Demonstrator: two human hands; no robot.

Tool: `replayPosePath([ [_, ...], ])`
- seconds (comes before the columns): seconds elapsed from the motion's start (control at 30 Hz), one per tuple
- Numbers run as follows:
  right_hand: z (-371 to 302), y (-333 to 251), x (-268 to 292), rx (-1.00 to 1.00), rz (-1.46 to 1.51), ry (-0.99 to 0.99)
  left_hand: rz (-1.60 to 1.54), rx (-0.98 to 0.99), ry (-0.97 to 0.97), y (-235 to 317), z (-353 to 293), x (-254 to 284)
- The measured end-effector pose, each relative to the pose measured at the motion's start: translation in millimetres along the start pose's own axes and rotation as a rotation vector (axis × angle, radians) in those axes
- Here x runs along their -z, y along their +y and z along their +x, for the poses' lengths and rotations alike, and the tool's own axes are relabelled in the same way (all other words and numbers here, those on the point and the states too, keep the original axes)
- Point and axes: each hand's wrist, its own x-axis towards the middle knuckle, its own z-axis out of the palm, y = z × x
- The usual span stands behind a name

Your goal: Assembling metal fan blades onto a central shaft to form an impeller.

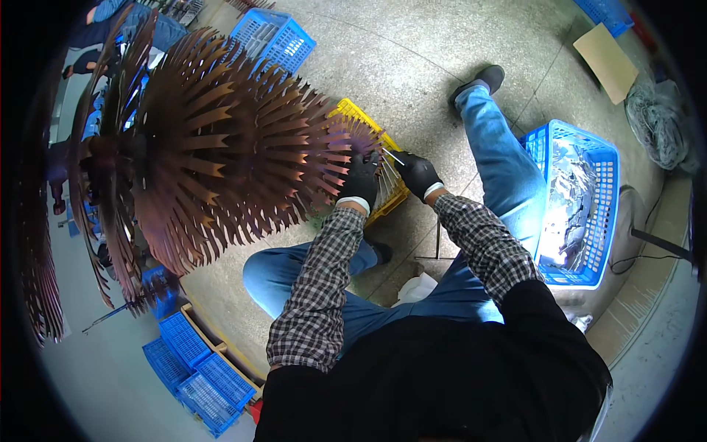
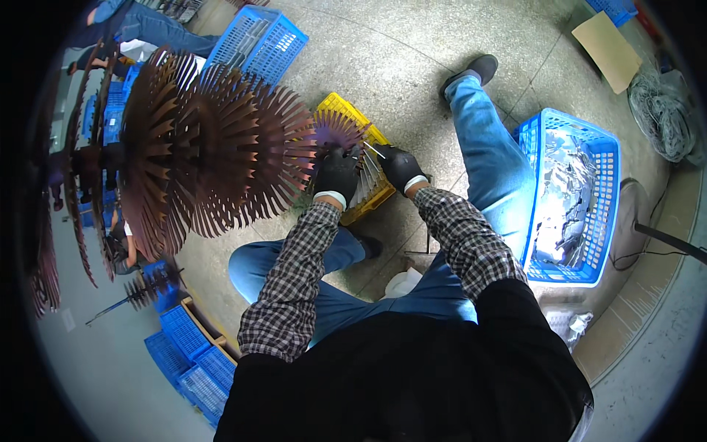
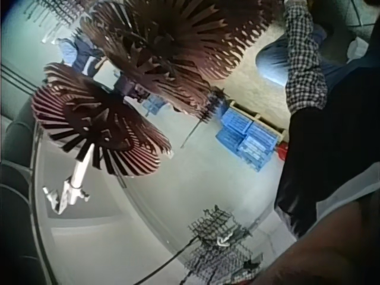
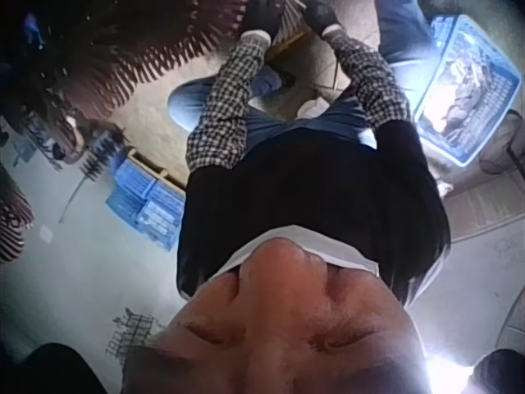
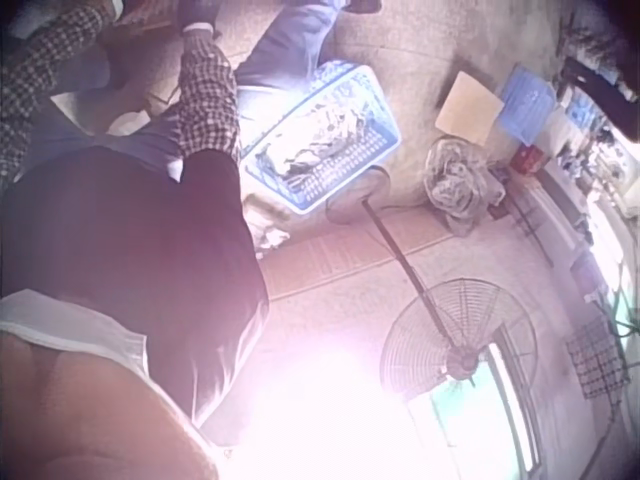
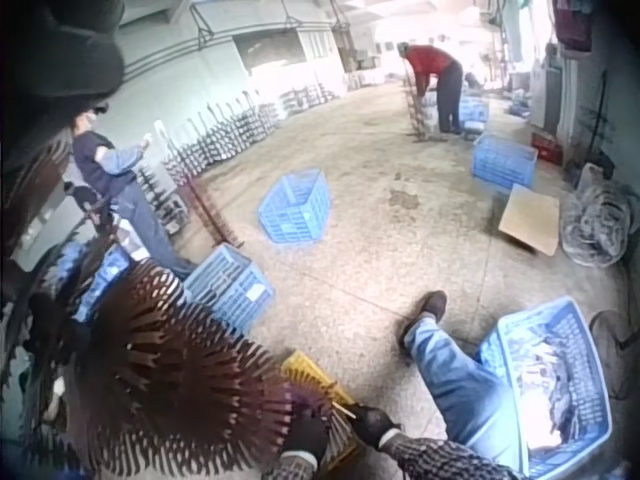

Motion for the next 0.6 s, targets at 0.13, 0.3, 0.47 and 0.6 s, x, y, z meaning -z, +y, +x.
replayPosePath([
  [0.13, -1, 2, 1, -0.002, -0.009, -0.023, 0.011, 0.004, -0.012, 7, 2, 7],
  [0.3, 1, -3, 6, 0.052, -0.034, -0.073, -0.039, -0.001, -0.050, 7, 3, 13],
  [0.47, 0, 6, 16, 0.021, 0.003, -0.094, -0.301, 0.023, 0.036, -7, 2, 14],
  [0.6, 4, 3, 26, 0.063, 0.067, -0.106, -0.331, 0.017, 0.098, -12, -1, 8],
])
